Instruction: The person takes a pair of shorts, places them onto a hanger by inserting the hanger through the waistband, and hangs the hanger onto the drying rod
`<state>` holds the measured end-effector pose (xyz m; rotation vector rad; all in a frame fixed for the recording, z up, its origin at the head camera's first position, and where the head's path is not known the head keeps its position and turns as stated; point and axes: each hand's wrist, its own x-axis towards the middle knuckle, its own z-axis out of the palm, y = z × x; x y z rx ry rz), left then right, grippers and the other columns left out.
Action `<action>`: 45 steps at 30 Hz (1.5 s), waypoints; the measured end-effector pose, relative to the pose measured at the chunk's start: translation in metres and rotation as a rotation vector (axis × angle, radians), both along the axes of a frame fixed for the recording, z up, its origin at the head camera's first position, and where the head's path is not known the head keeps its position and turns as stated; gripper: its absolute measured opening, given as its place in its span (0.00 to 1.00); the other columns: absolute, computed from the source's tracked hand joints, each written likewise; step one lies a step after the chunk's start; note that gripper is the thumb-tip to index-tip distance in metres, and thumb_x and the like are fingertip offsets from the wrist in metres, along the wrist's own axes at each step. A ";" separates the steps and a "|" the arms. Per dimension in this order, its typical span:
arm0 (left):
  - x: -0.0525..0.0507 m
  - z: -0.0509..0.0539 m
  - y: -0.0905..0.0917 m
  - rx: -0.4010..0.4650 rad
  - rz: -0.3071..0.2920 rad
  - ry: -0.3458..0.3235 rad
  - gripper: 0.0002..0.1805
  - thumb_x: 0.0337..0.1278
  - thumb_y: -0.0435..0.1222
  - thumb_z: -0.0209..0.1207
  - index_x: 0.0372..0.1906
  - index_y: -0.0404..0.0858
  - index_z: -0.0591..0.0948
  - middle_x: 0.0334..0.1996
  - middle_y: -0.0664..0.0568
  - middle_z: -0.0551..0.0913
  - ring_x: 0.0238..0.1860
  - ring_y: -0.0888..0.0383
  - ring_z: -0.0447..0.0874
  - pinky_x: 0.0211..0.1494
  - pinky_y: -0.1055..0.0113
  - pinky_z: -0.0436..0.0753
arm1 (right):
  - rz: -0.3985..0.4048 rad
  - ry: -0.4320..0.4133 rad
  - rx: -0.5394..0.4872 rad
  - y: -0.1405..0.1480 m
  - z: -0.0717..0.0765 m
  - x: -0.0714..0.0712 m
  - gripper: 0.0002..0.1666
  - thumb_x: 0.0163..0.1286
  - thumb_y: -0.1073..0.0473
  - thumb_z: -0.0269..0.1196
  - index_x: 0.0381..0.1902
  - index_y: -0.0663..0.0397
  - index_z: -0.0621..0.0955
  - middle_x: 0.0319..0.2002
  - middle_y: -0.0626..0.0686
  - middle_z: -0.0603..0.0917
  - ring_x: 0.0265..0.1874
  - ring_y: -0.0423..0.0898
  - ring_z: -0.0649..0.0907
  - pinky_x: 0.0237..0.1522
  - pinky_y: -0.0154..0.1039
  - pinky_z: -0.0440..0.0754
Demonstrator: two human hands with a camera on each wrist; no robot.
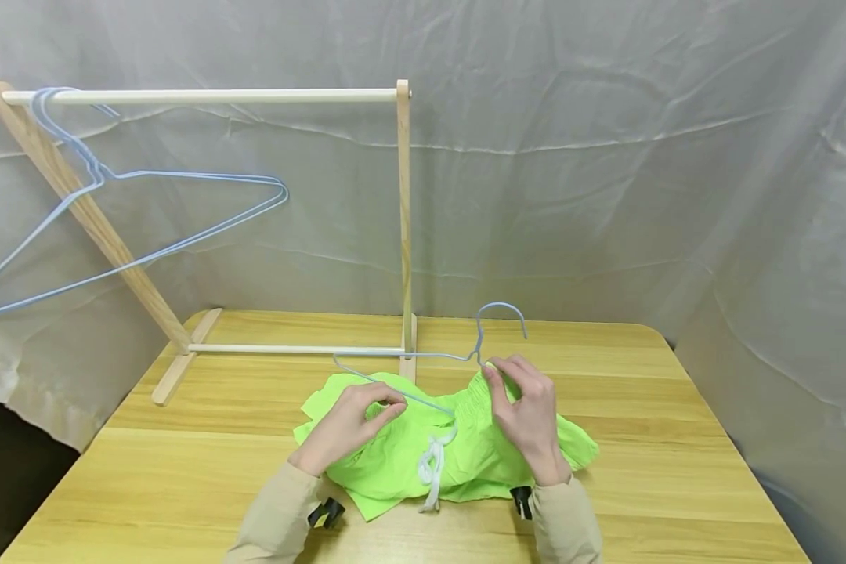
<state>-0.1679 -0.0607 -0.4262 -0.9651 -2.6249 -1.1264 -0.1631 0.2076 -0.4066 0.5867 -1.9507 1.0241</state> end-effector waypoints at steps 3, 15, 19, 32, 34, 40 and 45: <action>-0.001 -0.004 -0.001 -0.099 -0.007 -0.061 0.14 0.72 0.39 0.56 0.54 0.38 0.84 0.55 0.49 0.87 0.59 0.52 0.84 0.65 0.54 0.81 | -0.017 0.008 -0.002 0.000 0.000 0.000 0.10 0.51 0.80 0.67 0.33 0.71 0.86 0.23 0.58 0.85 0.22 0.32 0.75 0.27 0.22 0.74; -0.002 -0.014 -0.003 -0.278 0.036 -0.094 0.20 0.70 0.41 0.59 0.61 0.39 0.80 0.59 0.47 0.84 0.62 0.48 0.81 0.68 0.49 0.77 | -0.032 0.018 -0.033 -0.001 0.000 0.000 0.09 0.50 0.81 0.67 0.32 0.73 0.86 0.22 0.60 0.85 0.21 0.31 0.73 0.25 0.22 0.72; -0.004 -0.015 -0.009 -0.277 0.068 -0.072 0.17 0.66 0.40 0.62 0.56 0.38 0.83 0.52 0.47 0.86 0.54 0.49 0.84 0.62 0.50 0.81 | -0.029 0.025 -0.044 -0.001 0.001 0.000 0.10 0.49 0.81 0.67 0.32 0.73 0.86 0.22 0.61 0.85 0.21 0.32 0.75 0.26 0.22 0.73; -0.021 -0.021 -0.046 -0.207 0.129 -0.145 0.16 0.57 0.50 0.67 0.35 0.40 0.85 0.42 0.50 0.87 0.47 0.51 0.80 0.56 0.51 0.78 | -0.017 0.021 -0.114 0.002 0.004 0.001 0.09 0.51 0.82 0.66 0.33 0.75 0.85 0.21 0.63 0.83 0.20 0.28 0.69 0.21 0.23 0.66; -0.023 -0.021 -0.051 -0.156 0.071 -0.165 0.14 0.62 0.48 0.65 0.36 0.40 0.85 0.41 0.50 0.87 0.45 0.53 0.81 0.55 0.54 0.80 | -0.005 0.014 -0.122 0.002 0.004 0.002 0.09 0.53 0.82 0.65 0.33 0.76 0.85 0.21 0.63 0.83 0.19 0.28 0.68 0.20 0.24 0.64; -0.022 -0.012 -0.060 0.166 0.043 -0.195 0.07 0.67 0.41 0.62 0.40 0.42 0.86 0.38 0.51 0.89 0.38 0.64 0.81 0.47 0.67 0.80 | 0.005 0.009 -0.156 0.006 0.005 0.002 0.09 0.55 0.83 0.63 0.34 0.77 0.85 0.22 0.66 0.82 0.23 0.25 0.73 0.27 0.19 0.70; -0.023 -0.006 -0.057 0.525 0.117 0.070 0.05 0.58 0.27 0.66 0.28 0.35 0.87 0.25 0.44 0.88 0.19 0.66 0.68 0.25 0.74 0.69 | 0.021 -0.002 -0.189 0.006 0.005 0.002 0.09 0.54 0.84 0.62 0.33 0.77 0.85 0.22 0.62 0.84 0.25 0.24 0.76 0.33 0.18 0.74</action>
